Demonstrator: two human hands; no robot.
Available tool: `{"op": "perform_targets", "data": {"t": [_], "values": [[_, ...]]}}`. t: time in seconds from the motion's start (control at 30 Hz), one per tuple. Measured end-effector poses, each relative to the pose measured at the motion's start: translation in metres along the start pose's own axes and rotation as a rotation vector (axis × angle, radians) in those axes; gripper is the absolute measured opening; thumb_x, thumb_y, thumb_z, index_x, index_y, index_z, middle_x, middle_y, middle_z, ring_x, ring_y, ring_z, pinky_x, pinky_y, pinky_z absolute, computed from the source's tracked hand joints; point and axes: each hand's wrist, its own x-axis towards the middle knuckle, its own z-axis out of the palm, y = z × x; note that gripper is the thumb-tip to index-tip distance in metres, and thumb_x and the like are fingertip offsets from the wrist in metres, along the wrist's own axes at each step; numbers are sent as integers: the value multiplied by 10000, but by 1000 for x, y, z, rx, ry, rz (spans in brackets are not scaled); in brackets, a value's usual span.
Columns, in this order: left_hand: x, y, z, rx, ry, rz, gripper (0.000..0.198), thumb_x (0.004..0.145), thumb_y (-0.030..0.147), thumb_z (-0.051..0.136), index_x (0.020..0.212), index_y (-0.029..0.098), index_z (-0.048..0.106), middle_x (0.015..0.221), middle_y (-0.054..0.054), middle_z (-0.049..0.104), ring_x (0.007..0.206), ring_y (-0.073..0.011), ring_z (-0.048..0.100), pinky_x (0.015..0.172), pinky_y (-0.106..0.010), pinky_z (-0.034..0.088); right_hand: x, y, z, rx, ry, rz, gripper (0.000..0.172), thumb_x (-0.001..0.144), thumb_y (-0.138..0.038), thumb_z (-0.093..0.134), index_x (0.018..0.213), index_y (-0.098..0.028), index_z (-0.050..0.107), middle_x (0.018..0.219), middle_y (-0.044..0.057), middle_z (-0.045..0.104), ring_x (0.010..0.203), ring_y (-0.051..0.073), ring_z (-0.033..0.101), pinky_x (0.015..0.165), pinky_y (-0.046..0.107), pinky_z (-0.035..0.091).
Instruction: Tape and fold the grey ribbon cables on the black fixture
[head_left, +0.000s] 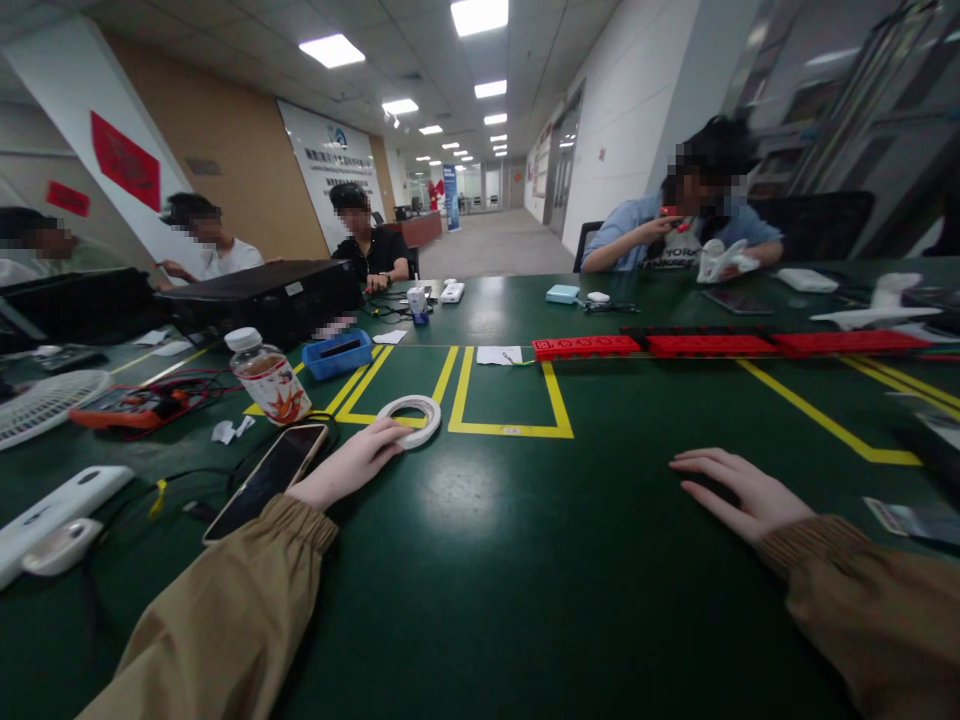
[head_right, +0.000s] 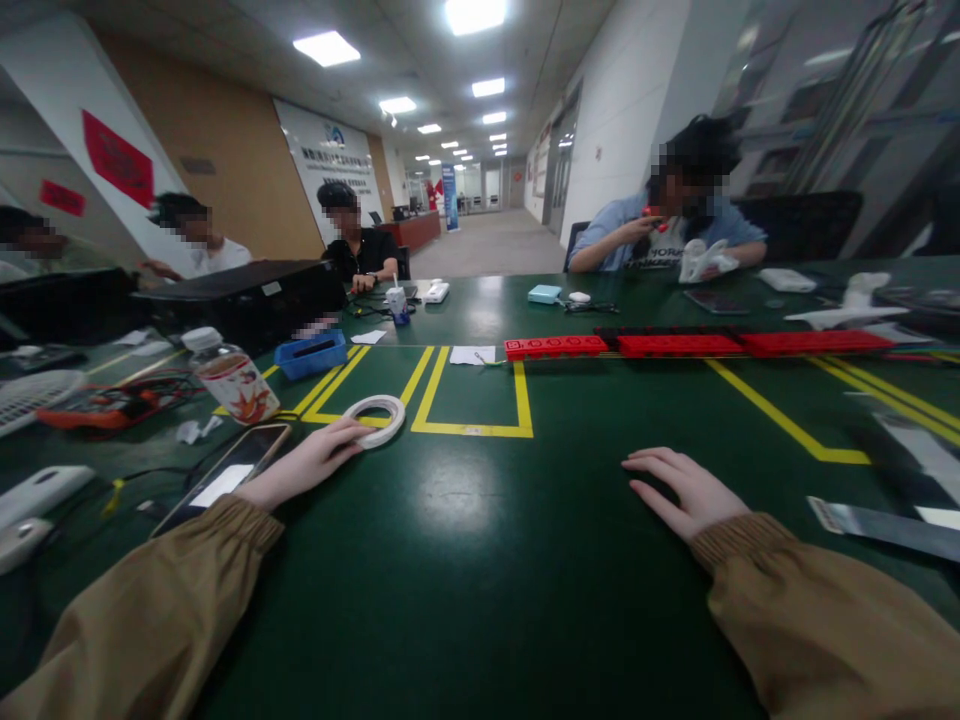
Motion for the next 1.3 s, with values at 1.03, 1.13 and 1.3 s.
{"op": "perform_targets", "data": {"t": [1.03, 1.13, 1.3], "values": [[19, 24, 20, 284, 175, -163, 201, 866, 364, 486, 780, 182, 502, 851, -57, 522, 826, -215, 524, 713, -322, 439, 1, -3, -3, -24, -54, 33, 386, 860, -434, 406, 1046, -169, 616, 1130, 136, 555, 1044, 278, 532, 917, 456, 434], [14, 24, 15, 243, 139, -133, 166, 870, 340, 471, 818, 187, 510, 885, -55, 511, 849, -208, 527, 727, -318, 445, 0, -3, -2, -28, -39, 22, 387, 864, -438, 399, 1043, -169, 613, 1119, 135, 561, 1037, 276, 537, 908, 457, 445], [11, 22, 11, 196, 85, -80, 103, 856, 267, 450, 846, 186, 514, 905, -54, 504, 867, -203, 531, 759, -321, 450, -1, -4, -2, 2, -3, 9, 373, 859, -441, 405, 1024, -185, 619, 1095, 117, 573, 1014, 266, 550, 887, 469, 461]]}}
